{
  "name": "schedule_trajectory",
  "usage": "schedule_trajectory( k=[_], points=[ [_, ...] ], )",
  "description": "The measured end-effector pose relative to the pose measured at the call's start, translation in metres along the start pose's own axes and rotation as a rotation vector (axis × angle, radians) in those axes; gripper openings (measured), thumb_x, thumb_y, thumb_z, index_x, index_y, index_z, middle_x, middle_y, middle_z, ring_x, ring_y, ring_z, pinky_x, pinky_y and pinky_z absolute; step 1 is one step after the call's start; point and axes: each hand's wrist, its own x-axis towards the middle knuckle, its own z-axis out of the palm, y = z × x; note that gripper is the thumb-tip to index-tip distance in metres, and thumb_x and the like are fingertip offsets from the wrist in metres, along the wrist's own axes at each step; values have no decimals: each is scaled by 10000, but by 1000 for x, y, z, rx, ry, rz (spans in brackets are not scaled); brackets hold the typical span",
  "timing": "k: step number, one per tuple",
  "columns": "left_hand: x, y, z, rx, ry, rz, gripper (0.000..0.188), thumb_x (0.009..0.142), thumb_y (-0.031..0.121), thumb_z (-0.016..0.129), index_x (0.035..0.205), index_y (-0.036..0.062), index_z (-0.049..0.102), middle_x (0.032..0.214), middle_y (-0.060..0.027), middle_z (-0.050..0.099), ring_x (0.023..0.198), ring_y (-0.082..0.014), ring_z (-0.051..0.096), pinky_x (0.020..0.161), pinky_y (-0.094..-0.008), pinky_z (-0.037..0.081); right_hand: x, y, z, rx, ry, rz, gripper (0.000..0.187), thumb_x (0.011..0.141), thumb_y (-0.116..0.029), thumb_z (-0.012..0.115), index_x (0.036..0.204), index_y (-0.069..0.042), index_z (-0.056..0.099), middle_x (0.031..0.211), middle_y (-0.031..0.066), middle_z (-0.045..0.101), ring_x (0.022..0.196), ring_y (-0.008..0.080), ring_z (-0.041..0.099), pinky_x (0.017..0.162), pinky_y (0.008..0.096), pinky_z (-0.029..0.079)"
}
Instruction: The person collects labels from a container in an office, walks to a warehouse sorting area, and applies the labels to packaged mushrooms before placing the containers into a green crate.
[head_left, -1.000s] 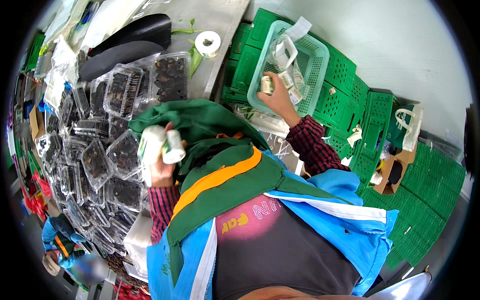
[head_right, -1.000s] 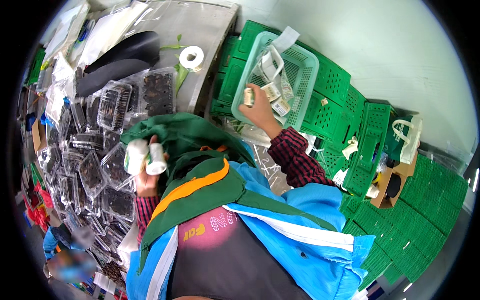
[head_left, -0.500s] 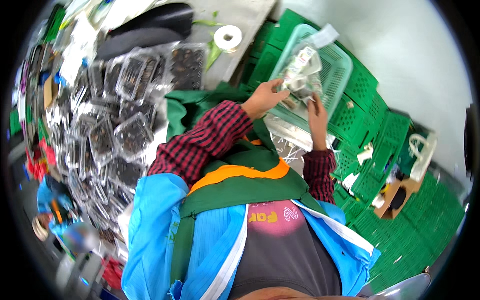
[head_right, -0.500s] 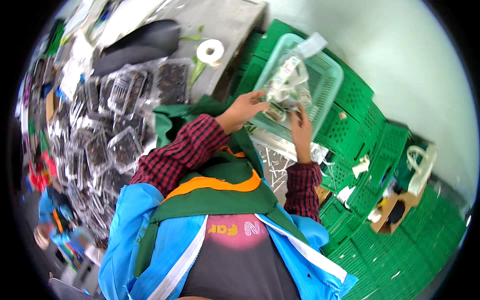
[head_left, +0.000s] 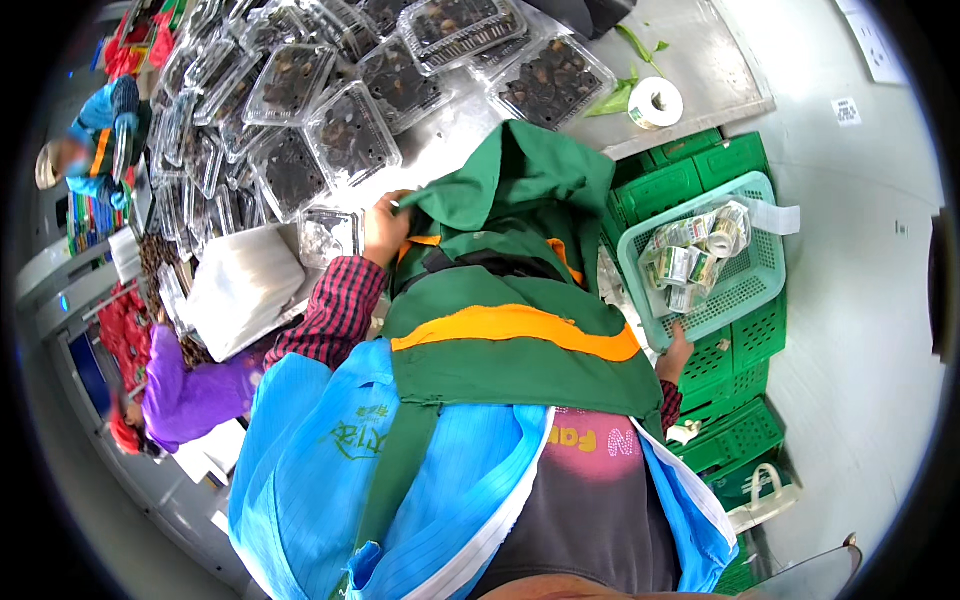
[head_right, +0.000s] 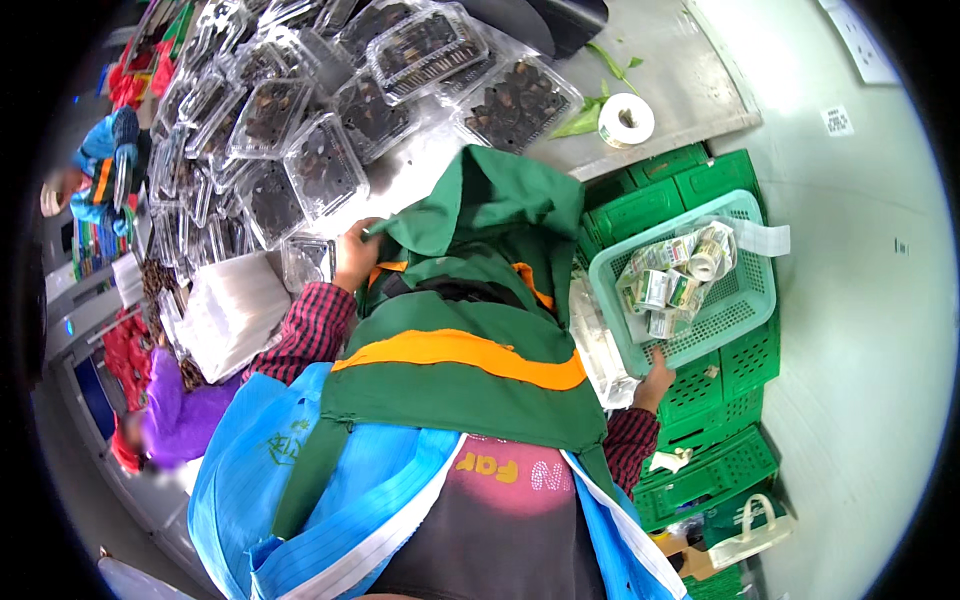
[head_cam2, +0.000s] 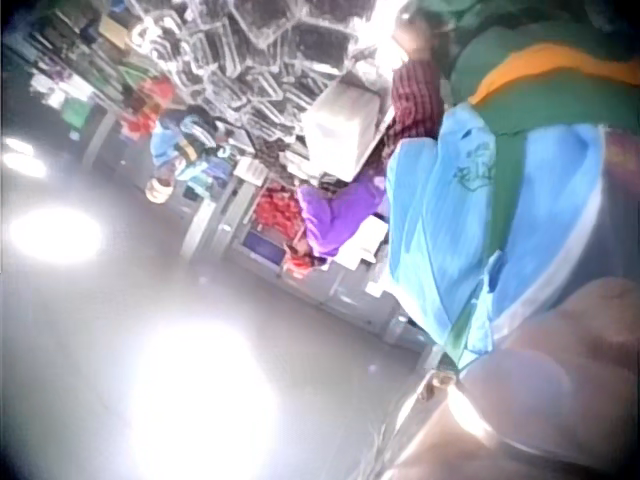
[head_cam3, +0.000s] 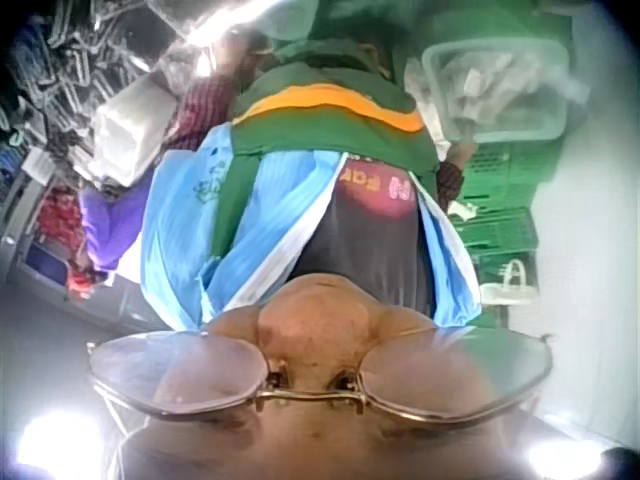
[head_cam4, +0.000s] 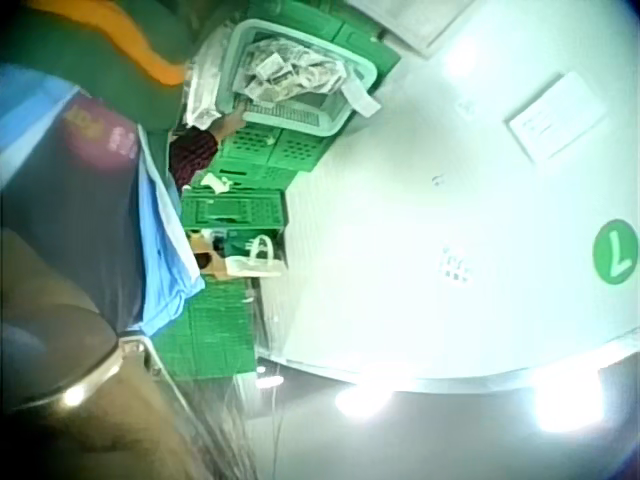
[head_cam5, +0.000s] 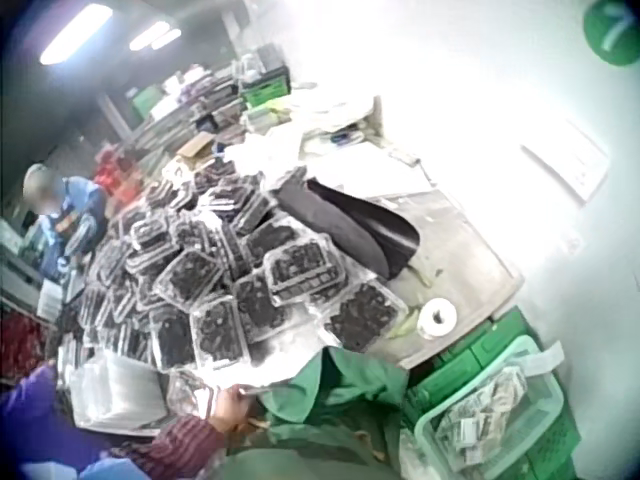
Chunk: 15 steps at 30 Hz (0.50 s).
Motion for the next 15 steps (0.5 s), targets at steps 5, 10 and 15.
schedule_trajectory(
  k=[5, 10, 15],
  points=[
    [8, 39, -25, -1403, 90, -261, 191, 941, 57, 512, 1108, 27, 598, 1024, -92, 652, 898, -180, 636, 793, -305, 535, -9, -13, -31, -144, -21, -102, 395, 791, -59, 665, 1136, 92, 546, 1098, 122, 593, 901, 220, 587, 783, 366, 485],
    [12, 48, -14, -1577, -116, -578, 300, 973, 214, 490, 1214, 44, 548, 1148, -103, 622, 1012, -225, 618, 889, -349, 511, -51, -57, -21, -119, 80, -90, 389, 792, -130, 685, 1085, 77, 535, 1062, 118, 585, 883, 212, 581, 764, 363, 493],
    [7, 87, -25, -1239, -721, -240, 513, 911, 310, 598, 1308, 6, 480, 1248, -122, 581, 1149, -257, 551, 997, -377, 429, -72, -111, -7, -221, -97, -265, 436, 809, -142, 660, 1140, 83, 487, 1101, 133, 566, 902, 209, 567, 821, 353, 456]
  ],
)
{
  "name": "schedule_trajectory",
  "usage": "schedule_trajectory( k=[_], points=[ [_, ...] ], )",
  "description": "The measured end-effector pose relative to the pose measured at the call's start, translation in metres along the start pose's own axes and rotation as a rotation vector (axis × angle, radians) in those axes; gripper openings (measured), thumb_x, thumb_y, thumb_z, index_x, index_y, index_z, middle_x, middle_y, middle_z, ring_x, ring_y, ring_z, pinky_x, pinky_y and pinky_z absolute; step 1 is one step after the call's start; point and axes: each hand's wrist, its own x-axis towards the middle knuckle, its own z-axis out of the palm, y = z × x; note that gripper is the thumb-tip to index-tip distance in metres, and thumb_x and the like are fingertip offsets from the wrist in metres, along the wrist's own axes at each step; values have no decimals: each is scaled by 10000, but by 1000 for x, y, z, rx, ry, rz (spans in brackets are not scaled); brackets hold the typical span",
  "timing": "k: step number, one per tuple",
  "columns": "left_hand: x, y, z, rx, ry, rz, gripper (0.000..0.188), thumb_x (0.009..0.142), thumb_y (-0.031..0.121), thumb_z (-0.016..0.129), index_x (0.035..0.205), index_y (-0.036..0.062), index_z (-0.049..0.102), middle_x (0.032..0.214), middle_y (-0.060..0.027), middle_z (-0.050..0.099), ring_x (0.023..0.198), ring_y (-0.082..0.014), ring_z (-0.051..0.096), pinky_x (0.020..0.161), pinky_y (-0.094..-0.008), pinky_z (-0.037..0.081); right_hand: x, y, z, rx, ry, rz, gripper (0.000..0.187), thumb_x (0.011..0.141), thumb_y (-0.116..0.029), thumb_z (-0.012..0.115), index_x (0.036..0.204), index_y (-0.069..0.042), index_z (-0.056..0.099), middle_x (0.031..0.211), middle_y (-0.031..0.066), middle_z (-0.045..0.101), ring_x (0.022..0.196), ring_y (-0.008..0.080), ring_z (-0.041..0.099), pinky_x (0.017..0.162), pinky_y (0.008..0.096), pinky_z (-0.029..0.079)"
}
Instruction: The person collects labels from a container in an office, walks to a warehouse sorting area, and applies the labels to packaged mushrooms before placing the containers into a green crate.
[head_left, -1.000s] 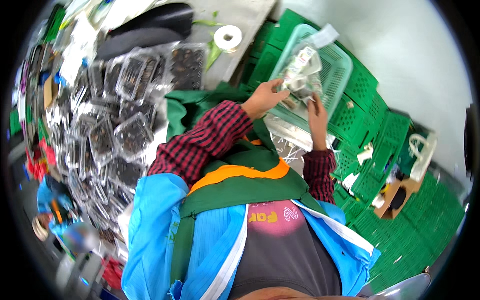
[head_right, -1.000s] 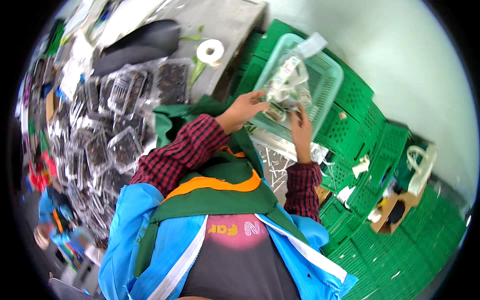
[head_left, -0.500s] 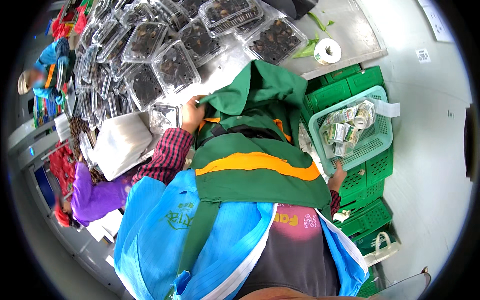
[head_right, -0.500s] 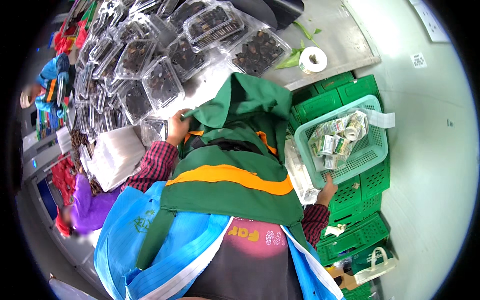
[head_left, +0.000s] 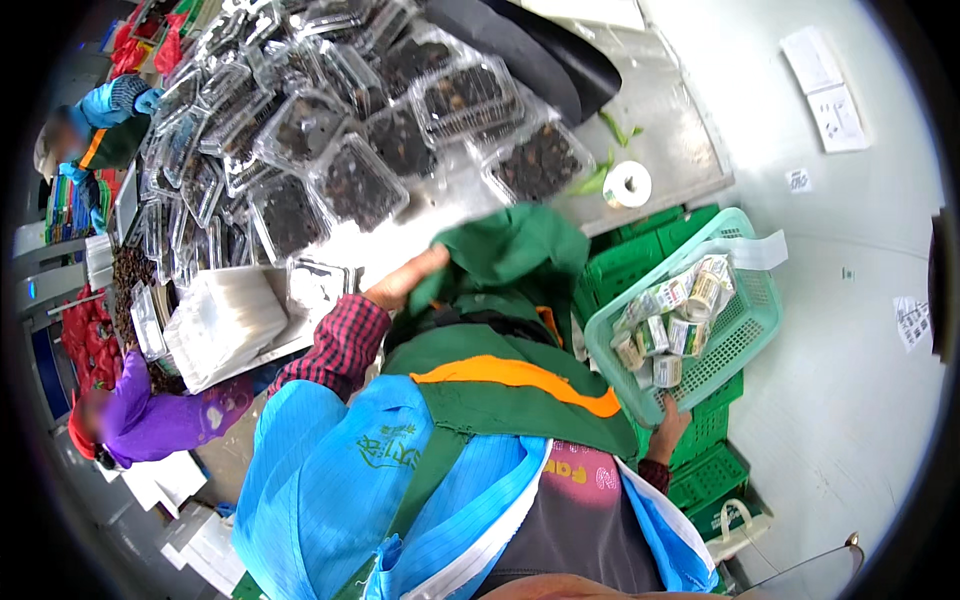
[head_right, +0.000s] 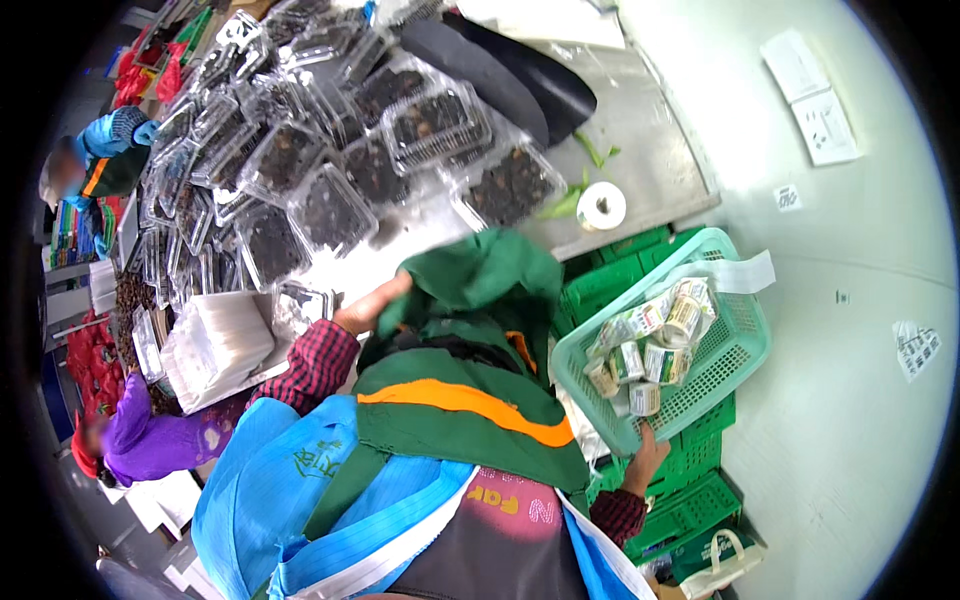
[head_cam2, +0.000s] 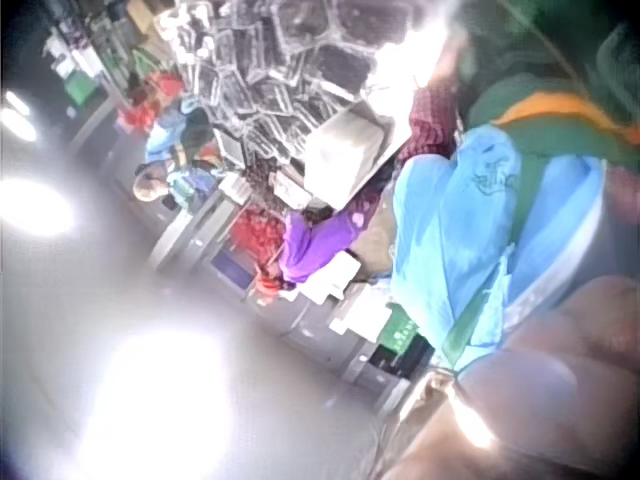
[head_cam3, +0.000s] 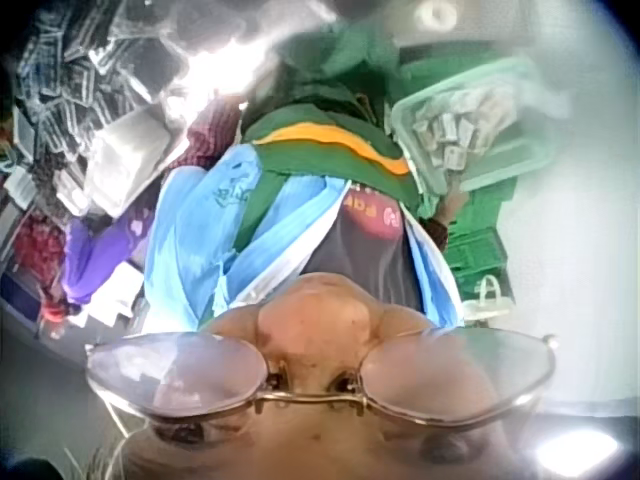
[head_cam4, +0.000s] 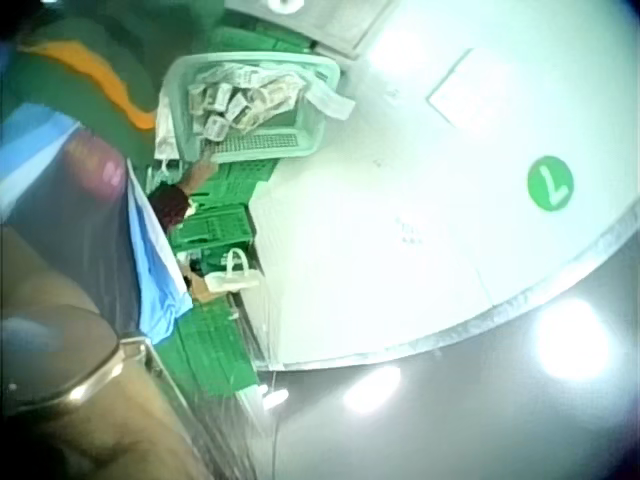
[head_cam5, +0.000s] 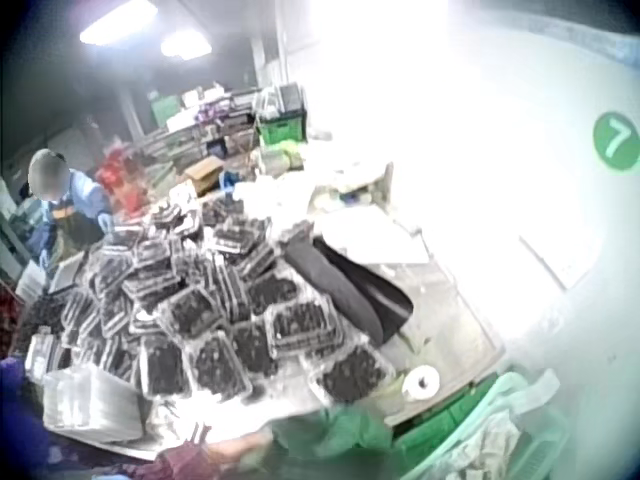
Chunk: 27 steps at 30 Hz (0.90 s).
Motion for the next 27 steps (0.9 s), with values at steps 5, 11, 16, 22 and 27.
schedule_trajectory(
  k=[5, 11, 16, 22, 27],
  points=[
    [9, -12, 0, 1056, 25, 131, 480, 778, 265, 710, 1152, -12, 590, 1035, -185, 666, 954, -218, 624, 861, -373, 477, 10, -89, 51, -74, -36, -149, 369, 800, -112, 642, 1115, 67, 571, 1057, 115, 617, 877, 198, 592, 791, 330, 473],
    [-15, -12, -23, 663, 45, 176, 286, 853, 201, 656, 1006, -40, 637, 850, -97, 684, 786, -103, 572, 734, -319, 483, 58, -253, 196, -259, -547, -413, 266, 811, -119, 619, 1009, 59, 630, 900, 70, 649, 787, 156, 587, 717, 307, 469],
    [-30, -15, -43, 377, 147, 102, 360, 882, 326, 654, 959, -25, 656, 793, -47, 656, 763, -93, 540, 704, -320, 475, 92, -372, 388, -234, -938, -649, 233, 829, -91, 596, 1016, 41, 642, 876, 64, 660, 736, 121, 611, 644, 273, 491],
    [-33, -5, -54, 281, 192, 50, 399, 895, 370, 627, 1091, 22, 629, 912, -81, 670, 846, -138, 565, 780, -329, 469, 165, -467, 654, -232, -1034, -580, 265, 793, -78, 616, 988, 102, 625, 854, 110, 654, 717, 166, 627, 624, 311, 503],
    [-15, -14, -69, 161, 100, 25, 405, 880, 347, 649, 1134, 34, 616, 964, -107, 676, 891, -153, 571, 826, -340, 464, 194, -495, 808, -234, -957, -543, 261, 758, -56, 619, 934, 136, 623, 838, 139, 652, 674, 196, 621, 590, 341, 498]
  ],
)
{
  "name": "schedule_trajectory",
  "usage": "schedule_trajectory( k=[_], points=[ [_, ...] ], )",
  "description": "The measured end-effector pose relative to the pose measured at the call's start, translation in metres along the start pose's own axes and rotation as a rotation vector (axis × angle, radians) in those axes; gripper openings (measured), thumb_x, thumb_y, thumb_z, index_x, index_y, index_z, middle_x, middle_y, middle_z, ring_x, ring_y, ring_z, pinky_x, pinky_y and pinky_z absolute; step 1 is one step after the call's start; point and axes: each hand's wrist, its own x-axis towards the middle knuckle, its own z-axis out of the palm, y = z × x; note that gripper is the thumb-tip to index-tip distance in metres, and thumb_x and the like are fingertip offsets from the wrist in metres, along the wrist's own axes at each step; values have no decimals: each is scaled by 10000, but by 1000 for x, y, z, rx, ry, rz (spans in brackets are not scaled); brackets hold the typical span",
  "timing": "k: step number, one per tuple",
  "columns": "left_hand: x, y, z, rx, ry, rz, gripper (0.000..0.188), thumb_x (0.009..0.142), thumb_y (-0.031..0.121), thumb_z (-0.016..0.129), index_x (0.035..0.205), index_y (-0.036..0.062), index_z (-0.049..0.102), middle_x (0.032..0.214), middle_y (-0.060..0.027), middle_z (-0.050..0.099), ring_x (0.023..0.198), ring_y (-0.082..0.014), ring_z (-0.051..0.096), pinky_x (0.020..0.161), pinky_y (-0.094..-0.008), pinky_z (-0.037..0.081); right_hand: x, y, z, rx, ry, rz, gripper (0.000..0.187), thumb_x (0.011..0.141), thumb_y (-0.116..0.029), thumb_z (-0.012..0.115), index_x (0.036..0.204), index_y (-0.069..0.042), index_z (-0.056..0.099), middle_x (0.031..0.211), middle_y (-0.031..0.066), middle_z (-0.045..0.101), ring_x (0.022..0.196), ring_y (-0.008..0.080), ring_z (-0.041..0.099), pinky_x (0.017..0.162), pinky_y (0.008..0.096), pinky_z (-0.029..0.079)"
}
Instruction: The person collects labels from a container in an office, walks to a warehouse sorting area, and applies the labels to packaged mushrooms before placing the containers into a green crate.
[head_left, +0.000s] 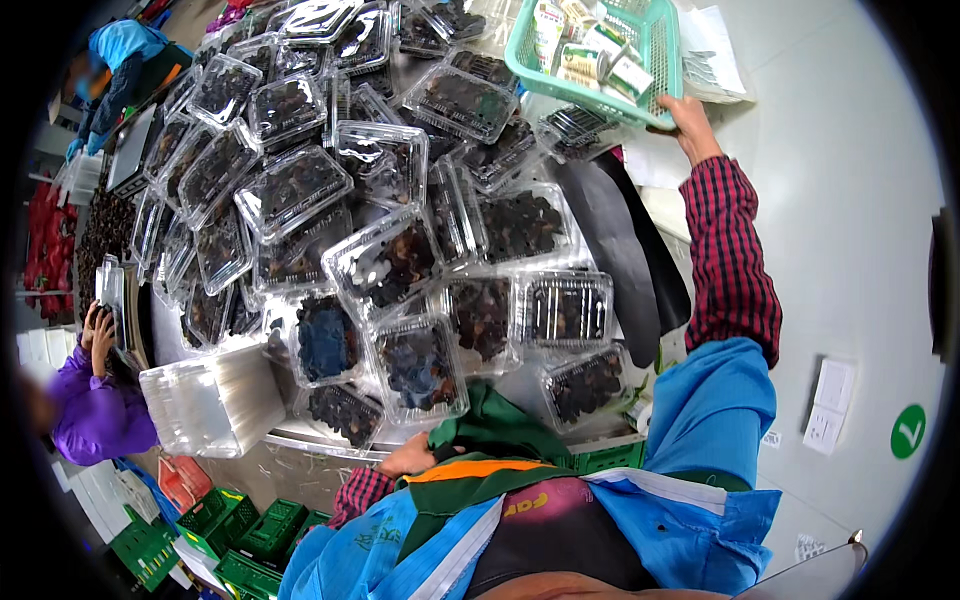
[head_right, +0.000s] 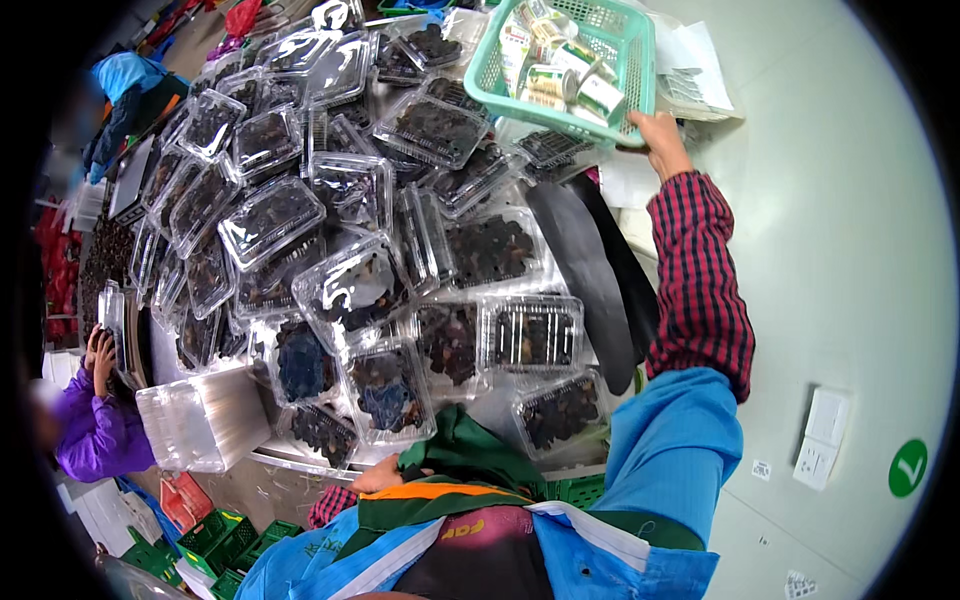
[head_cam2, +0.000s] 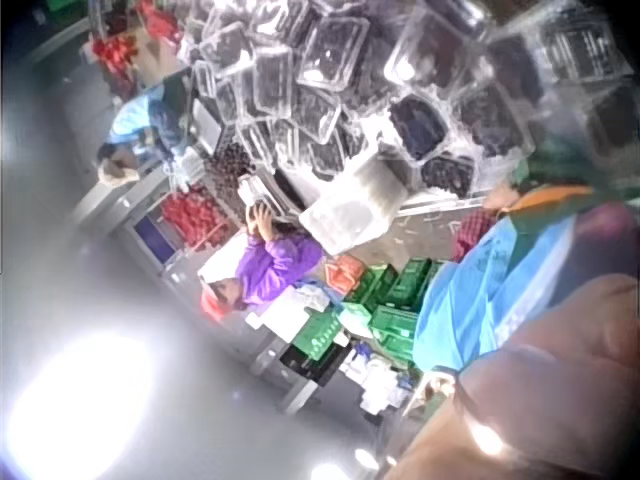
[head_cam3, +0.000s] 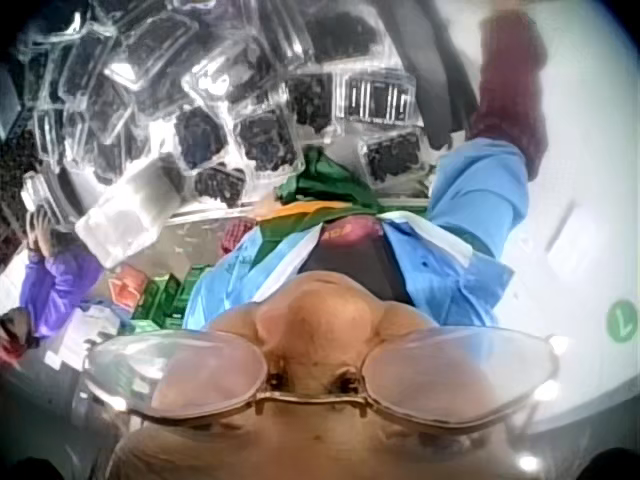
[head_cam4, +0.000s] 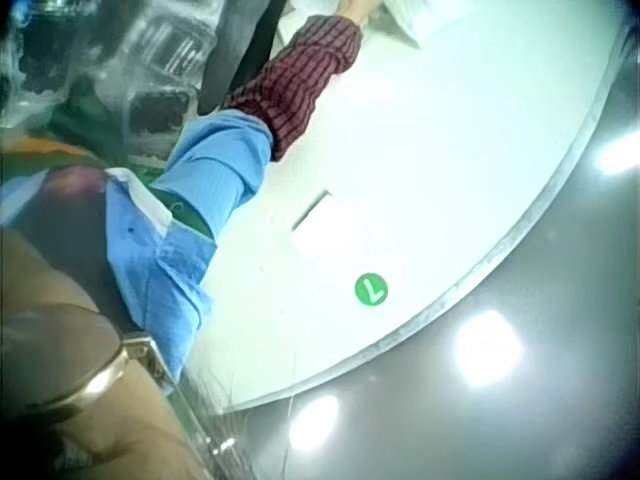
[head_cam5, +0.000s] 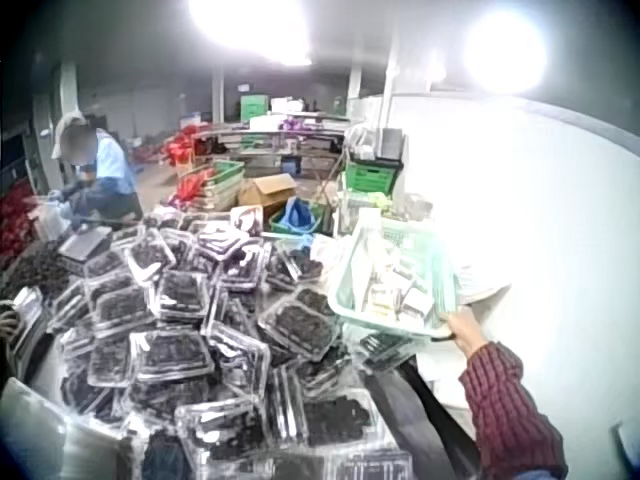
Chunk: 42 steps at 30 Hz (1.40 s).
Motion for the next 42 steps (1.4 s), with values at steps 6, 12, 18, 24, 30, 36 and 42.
schedule_trajectory(
  k=[6, 12, 18, 24, 30, 36, 42],
  points=[
    [13, 0, -6, 100, 61, -93, 470, 857, 348, 662, 1190, 30, 567, 1037, -151, 660, 960, -249, 602, 860, -368, 459, 69, 56, 9, -214, 39, -3, 289, 797, -84, 598, 1058, 42, 601, 948, 113, 634, 790, 232, 648, 639, 395, 586],
    [27, -25, -3, 159, 45, 18, 376, 867, 292, 626, 1119, 14, 599, 1000, -182, 664, 933, -282, 622, 847, -382, 458, 28, 12, 45, -371, 26, -18, 435, 834, -180, 643, 1171, 79, 551, 984, 153, 643, 767, 211, 668, 597, 304, 591],
    [9, -12, 7, 158, 135, 132, 294, 882, 227, 633, 1056, -11, 626, 893, -157, 681, 805, -167, 603, 790, -356, 469, 19, 26, 33, -726, 425, -313, 545, 773, -251, 615, 1227, 38, 524, 1095, 258, 621, 985, 375, 626, 842, 433, 496],
    [-18, -53, 24, 68, 202, 229, 365, 917, 300, 600, 1092, -21, 597, 903, -152, 667, 831, -136, 571, 784, -352, 473, -204, -17, 117, -92, -234, -418, 345, 913, -111, 547, 1225, 34, 538, 1082, 115, 646, 877, 162, 633, 728, 268, 506],
    [-55, -93, 48, 25, 143, -15, 525, 873, 451, 633, 1148, 5, 599, 990, -128, 674, 890, -188, 605, 810, -359, 476, -521, 25, 146, -82, -1274, 103, 232, 876, -13, 584, 1106, 4, 609, 1018, 59, 662, 901, 143, 652, 804, 283, 515],
    [-72, -206, 63, 227, 494, -201, 532, 771, 330, 750, 1182, 33, 587, 1091, -164, 650, 962, -267, 629, 841, -358, 497, -700, 303, 124, -17, -1280, -96, 438, 987, -285, 389, 1299, 14, 462, 1366, 214, 444, 1292, 358, 388, 1074, 382, 319],
    [-112, -257, 71, 636, 918, 196, 662, 718, 214, 787, 1283, 30, 495, 1290, -194, 510, 1157, -362, 528, 962, -395, 444, -800, 415, 141, -632, -911, 167, 595, 954, -485, 397, 1320, -19, 456, 1317, 232, 486, 1246, 367, 430, 1013, 427, 377]
  ],
)
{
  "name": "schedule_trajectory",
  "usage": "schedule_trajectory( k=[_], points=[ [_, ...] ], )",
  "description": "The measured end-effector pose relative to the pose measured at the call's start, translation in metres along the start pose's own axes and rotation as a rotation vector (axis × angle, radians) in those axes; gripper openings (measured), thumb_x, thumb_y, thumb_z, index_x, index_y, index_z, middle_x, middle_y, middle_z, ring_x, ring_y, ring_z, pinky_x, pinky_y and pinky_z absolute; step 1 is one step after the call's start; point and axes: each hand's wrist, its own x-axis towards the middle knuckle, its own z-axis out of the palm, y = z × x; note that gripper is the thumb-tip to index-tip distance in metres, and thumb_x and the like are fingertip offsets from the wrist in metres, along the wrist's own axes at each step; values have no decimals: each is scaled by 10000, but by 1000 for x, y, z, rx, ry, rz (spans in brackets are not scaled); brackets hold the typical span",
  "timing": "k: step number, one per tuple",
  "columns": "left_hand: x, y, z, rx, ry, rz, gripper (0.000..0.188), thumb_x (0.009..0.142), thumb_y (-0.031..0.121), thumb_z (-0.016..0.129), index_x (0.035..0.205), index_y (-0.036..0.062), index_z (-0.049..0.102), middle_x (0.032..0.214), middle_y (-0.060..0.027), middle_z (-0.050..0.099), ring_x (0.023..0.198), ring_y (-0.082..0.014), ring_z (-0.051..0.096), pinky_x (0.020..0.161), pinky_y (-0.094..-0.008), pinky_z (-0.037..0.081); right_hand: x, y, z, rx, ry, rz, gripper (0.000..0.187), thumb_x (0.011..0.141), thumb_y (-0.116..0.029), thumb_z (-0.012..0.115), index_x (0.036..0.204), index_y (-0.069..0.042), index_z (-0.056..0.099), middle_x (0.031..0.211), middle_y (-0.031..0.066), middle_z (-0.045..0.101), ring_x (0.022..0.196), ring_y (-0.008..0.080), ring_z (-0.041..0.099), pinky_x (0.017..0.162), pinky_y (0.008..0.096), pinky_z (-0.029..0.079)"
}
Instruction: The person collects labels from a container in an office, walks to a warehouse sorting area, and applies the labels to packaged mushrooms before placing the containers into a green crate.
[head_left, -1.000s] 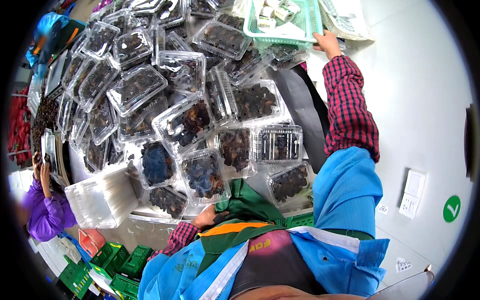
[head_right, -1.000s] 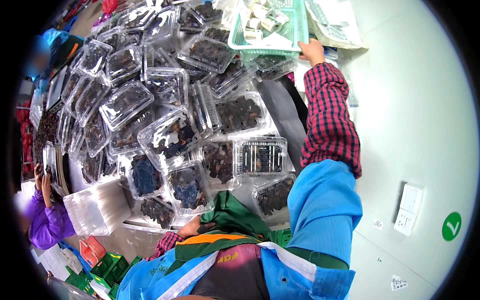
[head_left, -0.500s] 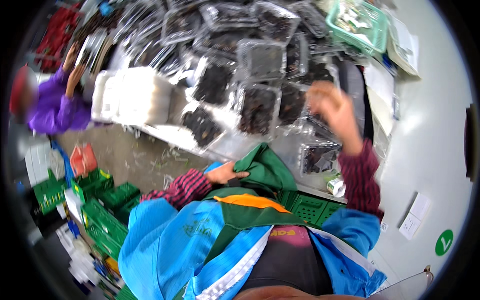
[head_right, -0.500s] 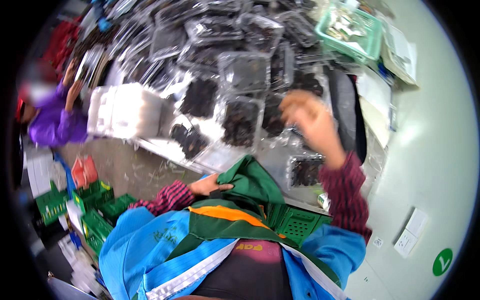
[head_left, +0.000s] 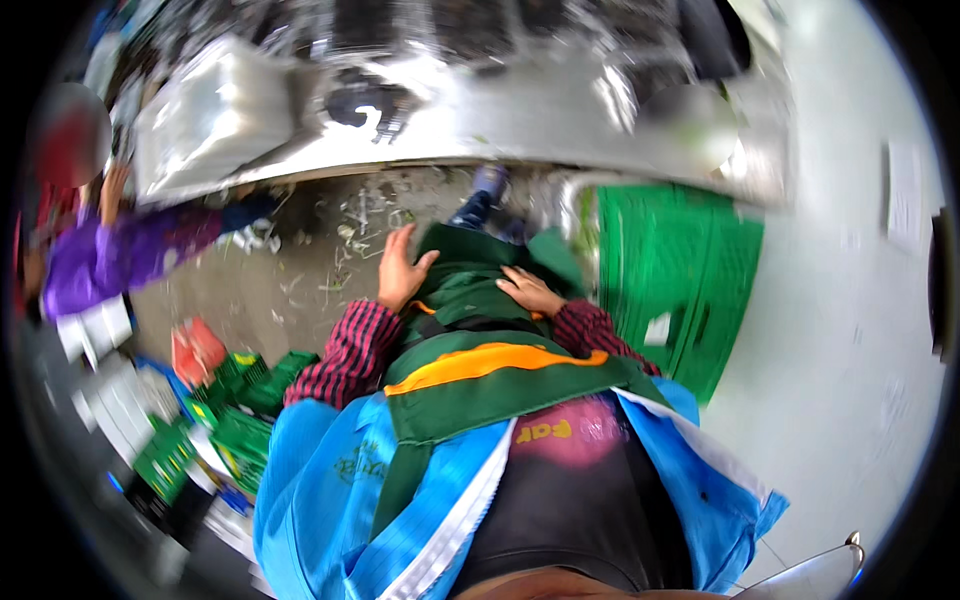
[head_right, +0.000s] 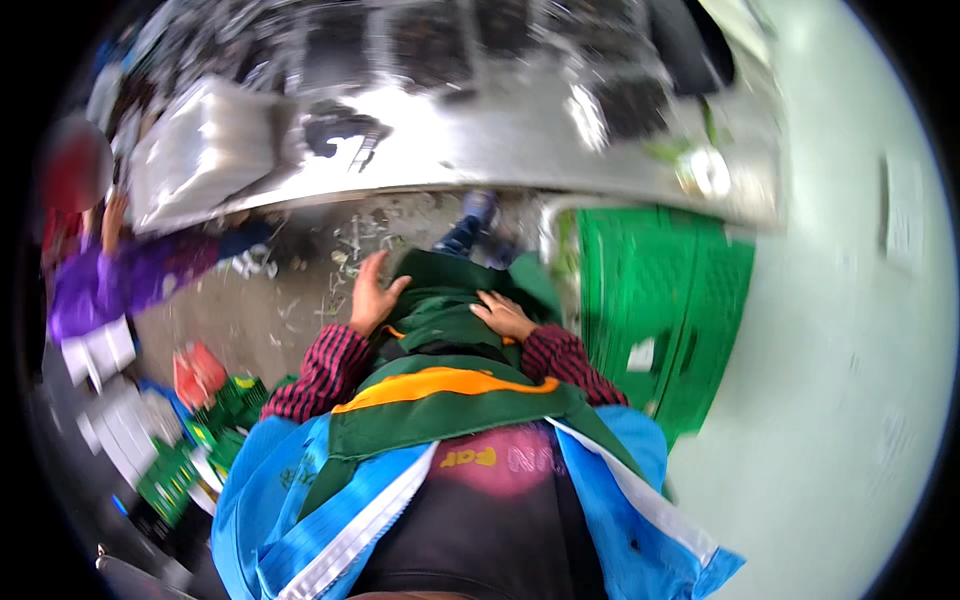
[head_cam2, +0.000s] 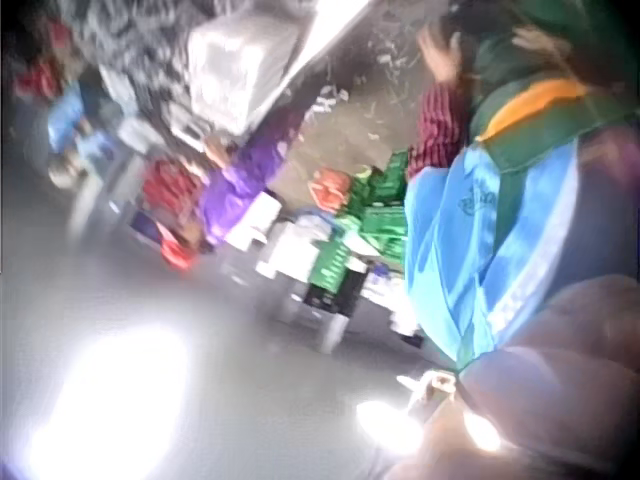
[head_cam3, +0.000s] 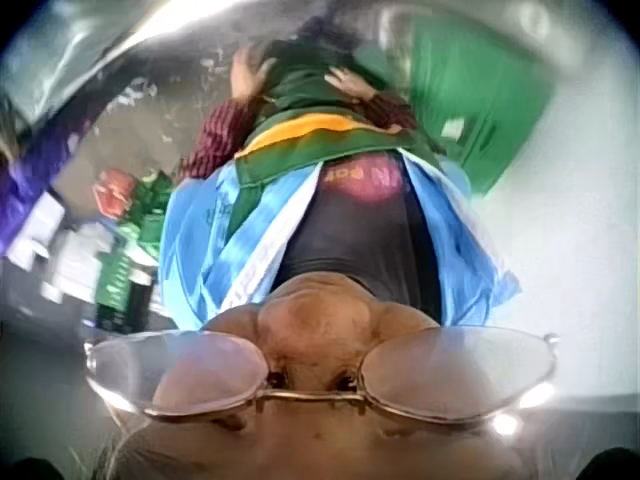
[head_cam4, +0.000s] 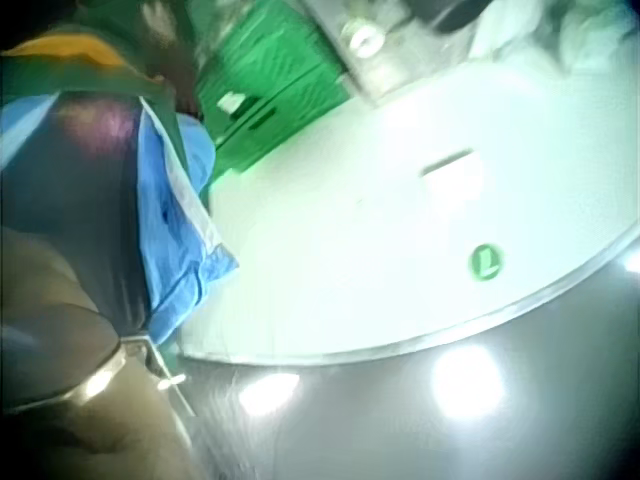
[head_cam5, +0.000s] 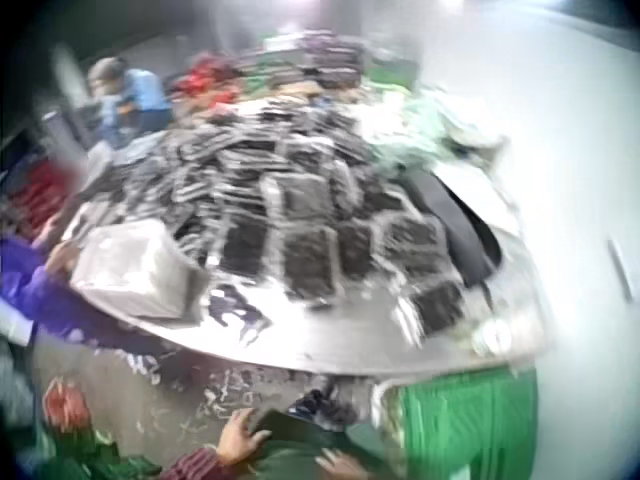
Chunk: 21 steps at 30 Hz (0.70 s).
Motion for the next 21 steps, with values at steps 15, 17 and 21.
schedule_trajectory(
  k=[15, 17, 21],
  points=[
    [-15, -179, 52, 362, -1242, 244, 702, 858, 566, 546, 1231, -28, 548, 1283, -251, 512, 1178, -366, 508, 992, -407, 406, -154, 42, 64, 567, 1397, 387, 206, 884, -110, 578, 1041, 3, 648, 801, 54, 664, 723, 103, 606, 677, 263, 487],
    [-9, -142, 40, 399, -1164, 257, 680, 836, 534, 601, 1216, -28, 559, 1234, -247, 555, 1141, -357, 544, 960, -409, 435, -180, 56, 50, 459, 1562, 474, 181, 871, -119, 593, 1000, -8, 656, 801, 93, 671, 719, 159, 630, 667, 302, 493],
    [10, -96, 55, 235, -1032, 295, 538, 816, 392, 685, 1172, -1, 598, 1067, -183, 658, 997, -282, 641, 844, -374, 500, -222, 103, 13, 44, 1696, 646, 208, 831, -97, 599, 1028, -44, 641, 940, 147, 653, 844, 305, 633, 750, 391, 495]
  ],
)
